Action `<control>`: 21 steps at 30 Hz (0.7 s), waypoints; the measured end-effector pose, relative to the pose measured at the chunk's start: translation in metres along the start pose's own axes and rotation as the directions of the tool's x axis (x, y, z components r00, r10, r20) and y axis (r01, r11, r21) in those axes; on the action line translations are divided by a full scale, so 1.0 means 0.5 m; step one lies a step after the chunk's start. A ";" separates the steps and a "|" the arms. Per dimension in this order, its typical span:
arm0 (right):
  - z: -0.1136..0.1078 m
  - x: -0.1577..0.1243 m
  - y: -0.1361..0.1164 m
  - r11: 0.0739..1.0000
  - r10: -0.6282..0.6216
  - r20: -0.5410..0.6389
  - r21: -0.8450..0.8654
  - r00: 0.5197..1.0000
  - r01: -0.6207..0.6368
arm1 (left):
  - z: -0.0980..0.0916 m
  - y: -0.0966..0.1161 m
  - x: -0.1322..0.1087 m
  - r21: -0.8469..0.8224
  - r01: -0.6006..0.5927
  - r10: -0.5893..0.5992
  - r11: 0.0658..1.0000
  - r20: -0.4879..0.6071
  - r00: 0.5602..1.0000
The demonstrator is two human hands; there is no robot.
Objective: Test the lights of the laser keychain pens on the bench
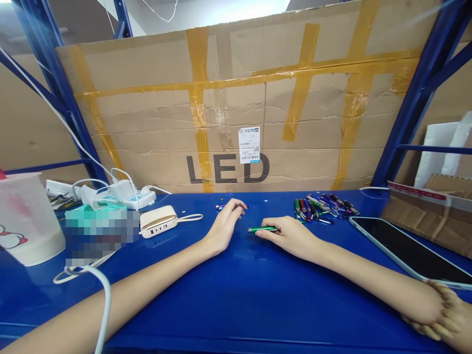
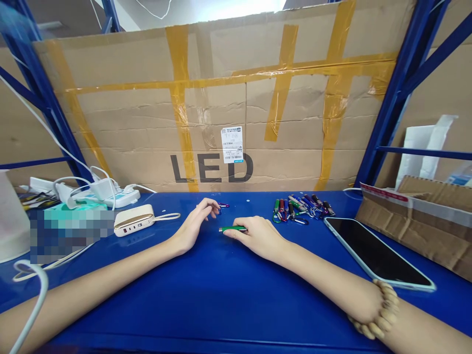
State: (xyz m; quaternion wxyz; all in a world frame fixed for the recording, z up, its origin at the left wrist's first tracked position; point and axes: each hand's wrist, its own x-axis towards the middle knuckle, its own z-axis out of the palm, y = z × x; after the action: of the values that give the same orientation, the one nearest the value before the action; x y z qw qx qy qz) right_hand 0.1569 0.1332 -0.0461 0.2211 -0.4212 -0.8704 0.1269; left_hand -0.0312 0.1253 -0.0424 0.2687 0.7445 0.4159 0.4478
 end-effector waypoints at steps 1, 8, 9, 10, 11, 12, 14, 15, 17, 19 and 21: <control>0.000 0.000 0.000 1.000 -0.001 0.001 -0.003 1.000 0.001 | 0.000 0.000 0.000 -0.001 0.003 -0.003 1.000 -0.003 1.000; -0.001 0.006 0.004 0.997 0.013 0.005 -0.075 1.000 -0.013 | 0.001 -0.001 0.001 -0.003 0.020 -0.020 1.000 -0.010 1.000; -0.001 0.006 0.004 0.997 0.012 0.008 -0.082 1.000 -0.011 | 0.001 0.000 0.000 -0.003 0.022 -0.022 1.000 -0.009 1.000; -0.001 0.006 0.004 0.996 0.011 0.010 -0.086 1.000 -0.010 | 0.000 0.000 0.000 -0.002 0.024 -0.024 1.000 -0.009 1.000; -0.001 0.007 0.003 0.996 0.011 0.011 -0.089 1.000 -0.010 | 0.000 0.001 0.000 -0.001 0.025 -0.025 1.000 -0.008 1.000; -0.002 0.007 0.002 0.996 0.012 0.012 -0.091 1.000 -0.010 | 0.000 0.002 -0.001 0.001 0.025 -0.025 1.000 -0.007 1.000; -0.002 0.006 0.001 0.995 0.013 0.017 -0.096 1.000 -0.012 | 0.000 0.004 -0.001 0.001 0.025 -0.025 1.000 -0.006 1.000; -0.003 0.006 0.000 0.995 0.013 0.020 -0.101 1.000 -0.011 | 0.000 0.004 -0.001 0.001 0.027 -0.027 1.000 -0.005 1.000; -0.005 0.005 -0.003 0.993 0.012 0.027 -0.114 1.000 -0.008 | 0.000 0.004 -0.001 -0.003 0.030 -0.030 1.000 -0.001 1.000; -0.007 0.005 -0.005 0.992 0.012 0.033 -0.129 0.999 -0.008 | 0.001 0.003 -0.001 -0.011 0.033 -0.033 0.999 0.003 0.999; -0.008 0.004 -0.007 0.991 0.009 0.033 -0.137 0.999 -0.004 | 0.001 0.002 -0.001 -0.016 0.032 -0.031 0.999 0.006 0.999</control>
State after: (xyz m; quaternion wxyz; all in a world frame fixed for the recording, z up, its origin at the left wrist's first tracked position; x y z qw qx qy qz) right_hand 0.1554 0.1330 -0.0407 0.1765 -0.4361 -0.8793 0.0747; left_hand -0.0303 0.1244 -0.0419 0.2828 0.7371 0.4232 0.4446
